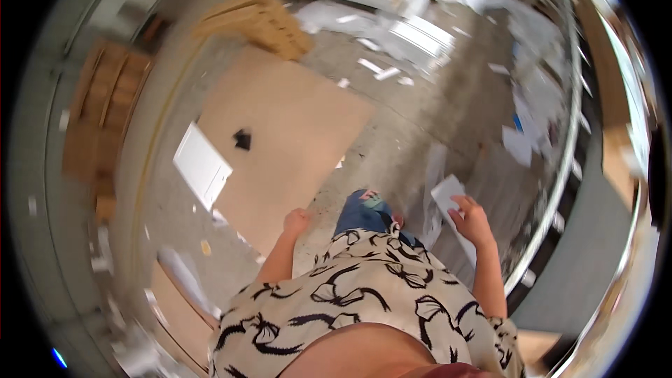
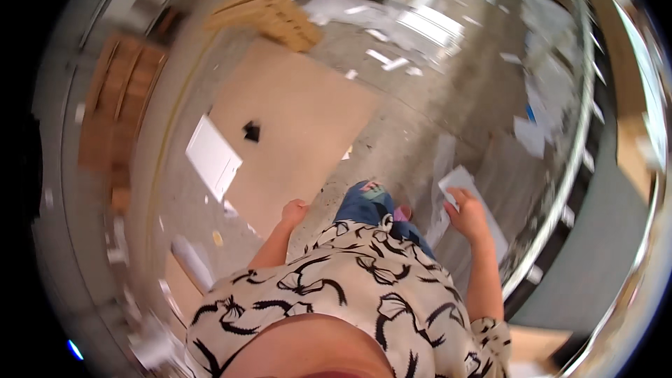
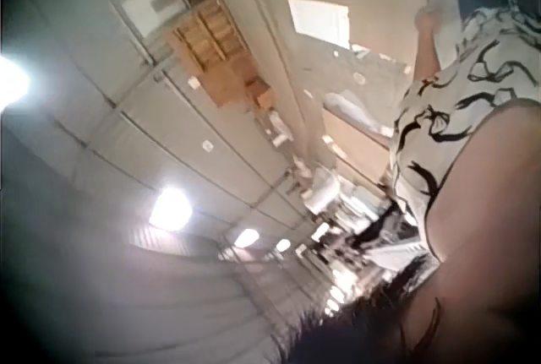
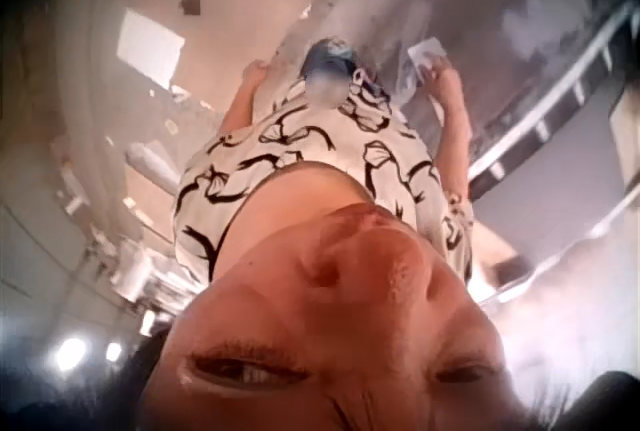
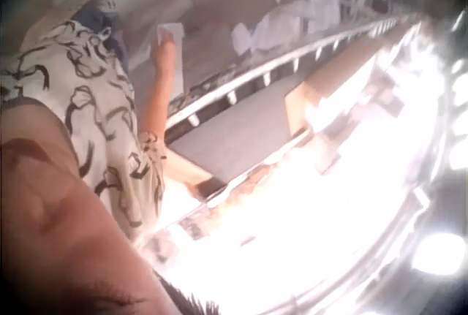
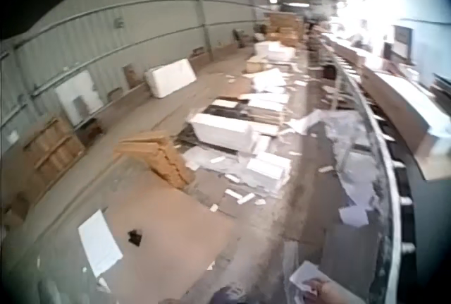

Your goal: The person packs white furniture panels into a large cardboard box on a conveyor belt. They place foam sheets between layers, retrieve additional panels from a stack on the floor, and arrange them inside the box.

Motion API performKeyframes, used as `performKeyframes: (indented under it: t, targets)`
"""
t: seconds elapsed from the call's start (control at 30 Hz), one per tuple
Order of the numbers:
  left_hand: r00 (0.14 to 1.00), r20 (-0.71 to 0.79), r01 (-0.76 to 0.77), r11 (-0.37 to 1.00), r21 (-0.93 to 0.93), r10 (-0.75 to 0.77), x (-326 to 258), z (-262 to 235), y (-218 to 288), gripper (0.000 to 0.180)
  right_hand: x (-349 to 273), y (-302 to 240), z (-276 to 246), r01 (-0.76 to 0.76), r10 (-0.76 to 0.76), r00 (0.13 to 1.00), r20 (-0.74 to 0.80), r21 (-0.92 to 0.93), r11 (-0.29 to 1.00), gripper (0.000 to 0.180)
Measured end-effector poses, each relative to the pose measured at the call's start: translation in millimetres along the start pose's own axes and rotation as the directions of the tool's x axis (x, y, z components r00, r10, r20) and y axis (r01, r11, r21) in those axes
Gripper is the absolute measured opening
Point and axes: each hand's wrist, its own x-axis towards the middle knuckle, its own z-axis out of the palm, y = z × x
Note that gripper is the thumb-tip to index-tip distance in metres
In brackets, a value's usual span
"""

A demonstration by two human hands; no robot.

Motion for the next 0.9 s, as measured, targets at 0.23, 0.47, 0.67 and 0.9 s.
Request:
performKeyframes:
  t: [0.23, 0.47, 0.67, 0.9]
  targets:
    - [0.89, 0.435, 0.089, 0.987, 0.133, -0.139, 102, -28, 39, 0.03, 112, 131, -37, -0.232, 0.216, 0.972, -0.09, -0.252, 0.94, 0.028]
    - [0.98, 0.015, -0.198, 0.979, -0.045, 0.199, 336, -71, 200, 0.029, 140, 237, -63, -0.372, 0.447, 0.86, 0.247, -0.298, 0.879, 0.026]
    - [0.974, -0.095, -0.227, 0.917, -0.327, 0.207, 444, -138, 328, 0.024, 301, 258, -147, -0.39, 0.493, 0.784, 0.377, -0.318, 0.864, 0.024]
    - [0.987, -0.039, 0.093, 0.761, -0.642, -0.154, 510, -155, 297, 0.025, 590, 302, -187, -0.346, 0.348, 0.857, 0.381, -0.077, 0.935, 0.024]
